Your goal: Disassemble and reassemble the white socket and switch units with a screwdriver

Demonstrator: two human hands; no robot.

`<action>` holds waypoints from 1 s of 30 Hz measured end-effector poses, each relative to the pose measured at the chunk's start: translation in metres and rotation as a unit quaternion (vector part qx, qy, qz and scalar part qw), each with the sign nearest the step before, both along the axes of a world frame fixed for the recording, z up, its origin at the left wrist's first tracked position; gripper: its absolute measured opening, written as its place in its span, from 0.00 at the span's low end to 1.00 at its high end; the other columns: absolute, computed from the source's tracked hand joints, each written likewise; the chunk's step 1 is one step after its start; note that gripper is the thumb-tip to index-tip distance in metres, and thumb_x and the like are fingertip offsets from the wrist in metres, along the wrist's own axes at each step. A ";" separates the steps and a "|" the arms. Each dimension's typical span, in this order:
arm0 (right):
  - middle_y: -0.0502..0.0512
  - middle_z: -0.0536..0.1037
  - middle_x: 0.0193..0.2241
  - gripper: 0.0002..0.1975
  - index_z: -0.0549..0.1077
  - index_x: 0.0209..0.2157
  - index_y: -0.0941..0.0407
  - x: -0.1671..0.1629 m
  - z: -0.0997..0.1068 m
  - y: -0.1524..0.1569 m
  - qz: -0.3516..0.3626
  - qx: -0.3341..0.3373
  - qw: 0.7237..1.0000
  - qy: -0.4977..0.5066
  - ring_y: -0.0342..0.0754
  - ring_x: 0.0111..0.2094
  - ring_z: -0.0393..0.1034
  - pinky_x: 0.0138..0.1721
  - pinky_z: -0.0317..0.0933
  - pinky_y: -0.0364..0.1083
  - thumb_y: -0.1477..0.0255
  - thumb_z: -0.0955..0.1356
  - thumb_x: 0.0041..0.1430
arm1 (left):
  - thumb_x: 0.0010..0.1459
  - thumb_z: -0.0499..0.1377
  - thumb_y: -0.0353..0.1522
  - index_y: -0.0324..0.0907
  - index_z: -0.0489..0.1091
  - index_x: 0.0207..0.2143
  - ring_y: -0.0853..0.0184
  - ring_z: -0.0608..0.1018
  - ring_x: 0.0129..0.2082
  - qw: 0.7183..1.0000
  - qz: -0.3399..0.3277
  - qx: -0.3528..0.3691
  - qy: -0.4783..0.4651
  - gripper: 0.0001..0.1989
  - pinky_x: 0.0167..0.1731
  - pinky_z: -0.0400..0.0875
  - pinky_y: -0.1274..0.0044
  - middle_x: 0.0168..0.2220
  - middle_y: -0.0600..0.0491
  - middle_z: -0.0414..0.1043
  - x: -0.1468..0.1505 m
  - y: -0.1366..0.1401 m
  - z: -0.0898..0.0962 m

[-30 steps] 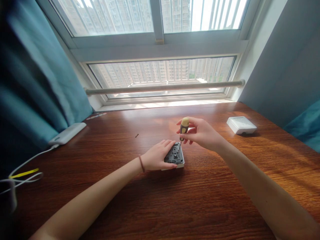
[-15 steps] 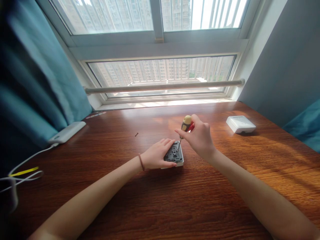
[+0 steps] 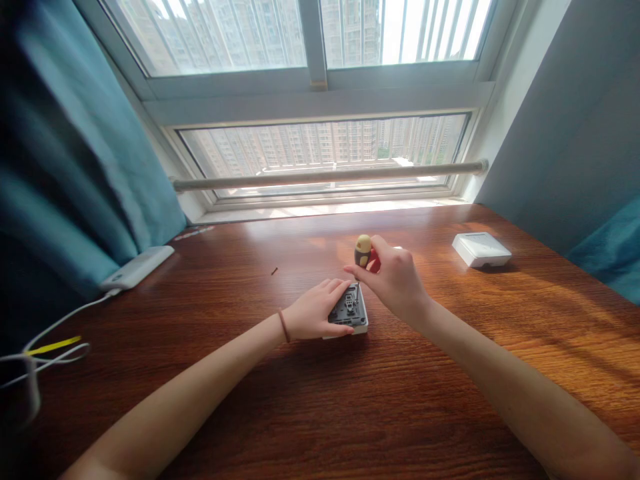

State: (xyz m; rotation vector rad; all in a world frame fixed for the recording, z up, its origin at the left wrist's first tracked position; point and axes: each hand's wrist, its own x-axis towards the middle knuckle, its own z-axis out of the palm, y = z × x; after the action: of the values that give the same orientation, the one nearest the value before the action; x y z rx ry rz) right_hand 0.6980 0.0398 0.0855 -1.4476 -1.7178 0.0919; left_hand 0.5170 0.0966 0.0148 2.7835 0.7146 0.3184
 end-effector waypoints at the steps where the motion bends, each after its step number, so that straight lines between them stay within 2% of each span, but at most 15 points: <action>1: 0.49 0.72 0.19 0.14 0.64 0.27 0.55 0.001 0.000 0.001 0.018 -0.015 1.000 0.015 0.43 0.19 0.67 0.23 0.58 0.42 0.63 0.71 0.48 | 0.46 0.56 0.54 0.36 0.52 0.57 0.53 0.66 0.50 1.000 0.001 0.000 0.000 0.43 0.52 0.61 0.64 0.52 0.41 0.61 0.000 0.000 0.000; 6: 0.51 0.74 0.22 0.12 0.66 0.34 0.56 0.003 -0.003 0.006 0.063 -0.072 0.994 0.056 0.44 0.19 0.69 0.22 0.61 0.43 0.63 0.68 0.52 | 0.46 0.54 0.56 0.35 0.49 0.59 0.52 0.65 0.52 1.000 0.002 0.003 -0.001 0.46 0.53 0.58 0.65 0.54 0.39 0.60 -0.001 0.001 -0.004; 11: 0.51 0.73 0.24 0.14 0.67 0.36 0.57 0.004 0.000 0.004 0.070 -0.066 0.985 0.141 0.44 0.20 0.69 0.21 0.62 0.43 0.63 0.69 0.51 | 0.40 0.53 0.61 0.32 0.47 0.60 0.47 0.60 0.57 1.000 0.013 0.003 -0.004 0.55 0.55 0.54 0.61 0.59 0.34 0.54 -0.001 0.001 -0.004; 13: 0.51 0.73 0.25 0.15 0.67 0.38 0.56 0.006 0.005 0.002 0.061 -0.035 0.974 0.214 0.43 0.19 0.68 0.20 0.63 0.43 0.64 0.70 0.51 | 0.41 0.53 0.60 0.33 0.49 0.59 0.47 0.56 0.59 0.999 0.022 0.019 -0.021 0.53 0.56 0.52 0.60 0.59 0.35 0.54 -0.005 0.005 0.005; 15: 0.51 0.73 0.26 0.14 0.67 0.37 0.55 0.009 0.013 0.001 0.061 0.004 0.953 0.297 0.42 0.19 0.67 0.19 0.62 0.43 0.64 0.70 0.51 | 0.47 0.54 0.56 0.35 0.55 0.57 0.50 0.58 0.59 0.996 0.048 0.038 -0.058 0.44 0.56 0.53 0.61 0.57 0.37 0.59 -0.014 0.015 0.017; 18: 0.48 0.69 0.21 0.09 0.68 0.32 0.55 0.020 0.019 0.000 0.086 0.039 0.907 0.411 0.38 0.16 0.60 0.15 0.55 0.40 0.65 0.69 0.53 | 0.55 0.54 0.46 0.39 0.65 0.48 0.58 0.69 0.50 0.980 0.140 0.057 -0.128 0.24 0.51 0.61 0.68 0.49 0.44 0.68 -0.038 0.041 0.033; 20: 0.45 0.63 0.16 0.08 0.67 0.27 0.55 0.029 0.012 -0.001 0.120 0.009 0.869 0.479 0.36 0.13 0.53 0.12 0.48 0.39 0.66 0.67 0.55 | 0.54 0.57 0.41 0.42 0.69 0.39 0.64 0.73 0.42 0.950 0.272 0.031 -0.150 0.14 0.45 0.65 0.73 0.41 0.50 0.73 -0.059 0.060 0.032; 23: 0.43 0.57 0.13 0.11 0.64 0.22 0.56 0.042 -0.016 -0.003 0.181 -0.122 0.791 0.571 0.34 0.12 0.46 0.11 0.42 0.37 0.68 0.66 0.56 | 0.54 0.56 0.37 0.39 0.69 0.33 0.65 0.75 0.31 0.916 0.374 0.016 -0.147 0.10 0.34 0.68 0.74 0.30 0.49 0.73 -0.089 0.083 0.010; 25: 0.42 0.55 0.13 0.11 0.63 0.22 0.56 0.048 -0.042 -0.004 0.215 -0.219 0.718 0.625 0.34 0.11 0.41 0.10 0.39 0.36 0.68 0.65 0.55 | 0.52 0.58 0.35 0.38 0.68 0.32 0.65 0.74 0.30 0.894 0.424 0.011 -0.142 0.09 0.33 0.68 0.74 0.29 0.49 0.72 -0.103 0.092 -0.010; 26: 0.42 0.55 0.12 0.11 0.63 0.22 0.57 0.049 -0.054 -0.004 0.217 -0.239 0.690 0.648 0.34 0.11 0.40 0.10 0.38 0.36 0.68 0.65 0.55 | 0.50 0.59 0.35 0.38 0.68 0.32 0.64 0.74 0.32 0.884 0.445 0.013 -0.140 0.09 0.34 0.67 0.73 0.31 0.48 0.71 -0.108 0.095 -0.020; 28: 0.42 0.54 0.12 0.12 0.63 0.21 0.57 0.048 -0.071 -0.004 0.213 -0.260 0.652 0.680 0.34 0.11 0.39 0.10 0.38 0.36 0.69 0.65 0.55 | 0.48 0.59 0.36 0.37 0.67 0.33 0.61 0.73 0.35 0.869 0.475 0.018 -0.136 0.12 0.35 0.66 0.71 0.33 0.46 0.70 -0.114 0.099 -0.034; 30: 0.42 0.55 0.12 0.12 0.63 0.20 0.57 0.046 -0.079 -0.003 0.212 -0.264 0.638 0.691 0.34 0.11 0.39 0.10 0.38 0.35 0.69 0.64 0.55 | 0.48 0.59 0.37 0.38 0.67 0.32 0.60 0.73 0.34 0.864 0.485 0.017 -0.134 0.12 0.35 0.66 0.70 0.34 0.46 0.69 -0.117 0.103 -0.043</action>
State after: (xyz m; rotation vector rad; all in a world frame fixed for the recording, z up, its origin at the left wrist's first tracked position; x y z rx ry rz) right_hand 0.7438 0.0371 0.0069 -0.7282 -0.5930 1.6259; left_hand 0.4004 0.1992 -0.0281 2.0851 1.9729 0.8637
